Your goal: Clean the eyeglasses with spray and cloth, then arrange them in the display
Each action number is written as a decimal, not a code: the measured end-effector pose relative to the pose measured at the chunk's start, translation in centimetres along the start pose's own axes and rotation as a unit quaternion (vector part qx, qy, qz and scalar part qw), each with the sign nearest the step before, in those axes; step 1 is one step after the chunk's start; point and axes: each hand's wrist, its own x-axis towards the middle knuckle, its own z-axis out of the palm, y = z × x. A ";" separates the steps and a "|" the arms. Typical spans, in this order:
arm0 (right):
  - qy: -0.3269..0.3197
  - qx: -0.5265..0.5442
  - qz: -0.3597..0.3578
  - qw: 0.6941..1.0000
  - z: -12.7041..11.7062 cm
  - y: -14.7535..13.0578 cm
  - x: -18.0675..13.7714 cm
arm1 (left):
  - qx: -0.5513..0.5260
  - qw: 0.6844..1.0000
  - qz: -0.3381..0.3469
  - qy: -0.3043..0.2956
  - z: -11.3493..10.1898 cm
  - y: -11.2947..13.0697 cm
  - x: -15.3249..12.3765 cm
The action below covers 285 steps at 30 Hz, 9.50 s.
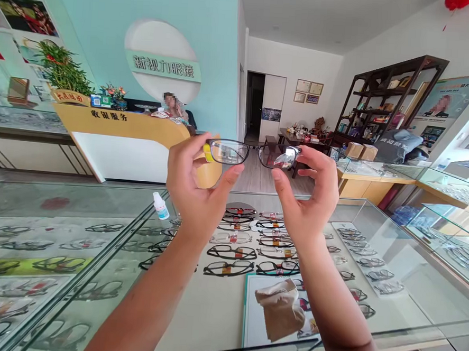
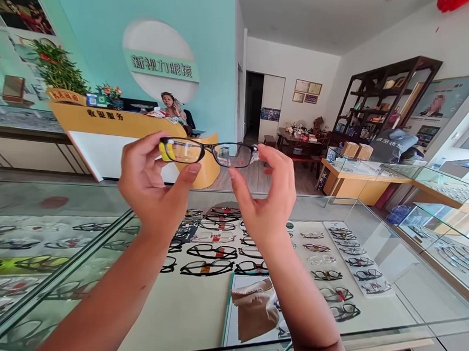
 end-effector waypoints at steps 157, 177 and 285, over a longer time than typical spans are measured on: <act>-0.056 0.000 0.065 0.996 1.4 1.6 -1.3 | -0.094 0.989 -0.106 -0.034 1.3 -2.3 -0.3; -0.110 0.068 0.179 0.975 1.4 2.8 -1.5 | 0.027 0.999 -0.039 0.019 1.0 1.1 -1.1; -0.094 0.309 0.310 0.894 0.6 -0.4 -0.2 | -0.029 0.996 -0.032 -0.083 0.3 -3.1 -0.8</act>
